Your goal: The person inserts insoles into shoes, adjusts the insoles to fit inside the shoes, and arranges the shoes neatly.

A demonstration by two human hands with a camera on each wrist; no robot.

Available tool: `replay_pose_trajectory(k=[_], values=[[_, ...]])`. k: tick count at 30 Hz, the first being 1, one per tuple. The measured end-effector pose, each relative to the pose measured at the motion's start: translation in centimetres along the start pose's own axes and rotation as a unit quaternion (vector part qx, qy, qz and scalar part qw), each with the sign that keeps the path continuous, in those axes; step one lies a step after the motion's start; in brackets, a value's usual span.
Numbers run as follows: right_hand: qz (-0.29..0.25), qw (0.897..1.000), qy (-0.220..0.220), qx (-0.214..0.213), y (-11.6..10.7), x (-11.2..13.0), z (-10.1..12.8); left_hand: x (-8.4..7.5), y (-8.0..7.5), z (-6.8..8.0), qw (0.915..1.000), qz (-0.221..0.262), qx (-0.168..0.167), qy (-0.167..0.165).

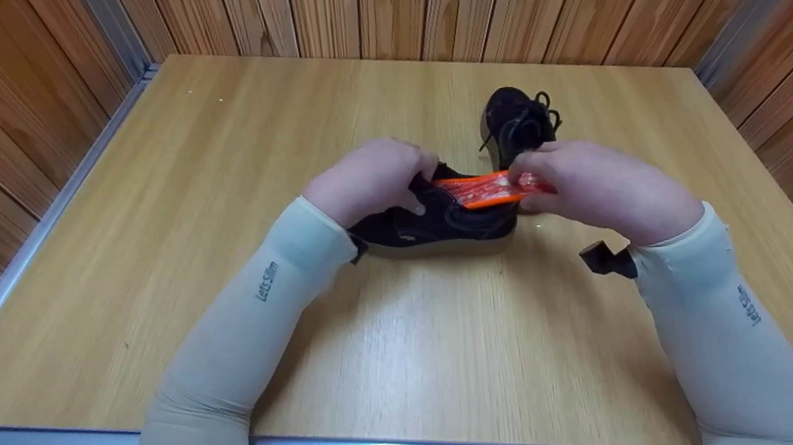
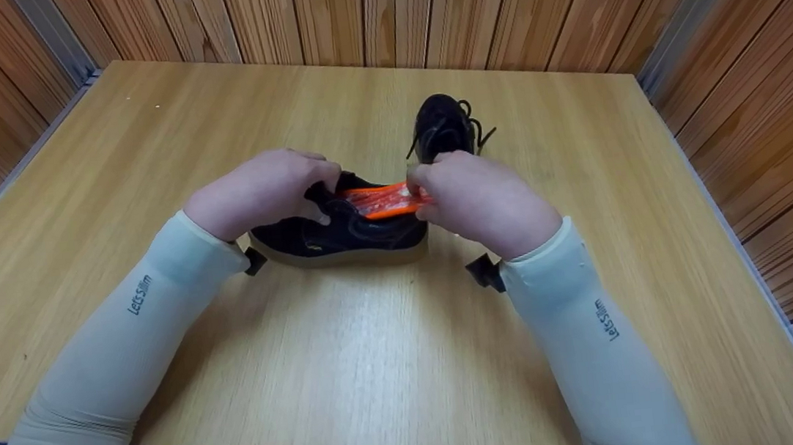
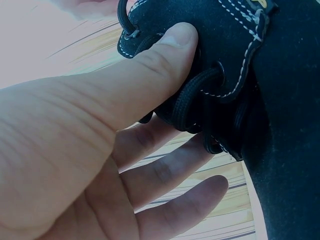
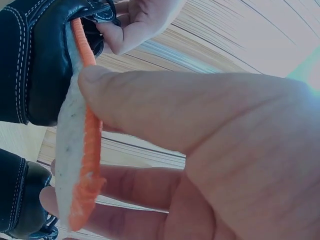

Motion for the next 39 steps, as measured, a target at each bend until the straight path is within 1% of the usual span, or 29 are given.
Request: replay_pose_trajectory(k=[5,11,18,23,28,33,39], values=[[0.0,1.0,0.006,-0.004,-0.4,-0.1,0.3,0.0,-0.1,-0.1,1.0,-0.001,-0.001,-0.001],[0.016,0.999,-0.014,-0.036,-0.8,0.4,0.5,-0.1,-0.1,0.0,1.0,0.0,0.006,-0.006],[0.037,0.998,-0.026,-0.046,-0.9,0.9,0.4,-0.1,-0.1,0.0,0.9999,0.001,0.009,-0.008],[0.046,0.997,-0.033,-0.056,-1.0,1.1,0.4,-0.1,-0.2,0.1,1.0,0.002,0.004,-0.007],[0.049,0.995,-0.051,-0.074,-0.9,1.3,0.3,0.0,-0.1,0.0,0.9999,0.007,0.005,-0.007],[0.055,0.994,-0.058,-0.073,-0.7,1.5,0.1,0.0,0.0,0.0,0.9999,0.005,0.006,-0.007],[0.063,0.994,-0.054,-0.065,-0.6,1.5,0.0,0.0,0.1,0.0,0.9999,0.006,0.008,-0.005]])
Point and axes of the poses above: each hand's wrist, its own z-axis away from the middle knuckle, its own y-axis out of the palm, x = y × z, the point moved 6 cm from there along -z, towards the middle knuckle, and after that the axes turned 15 degrees about -y, right-handed, at the moved point
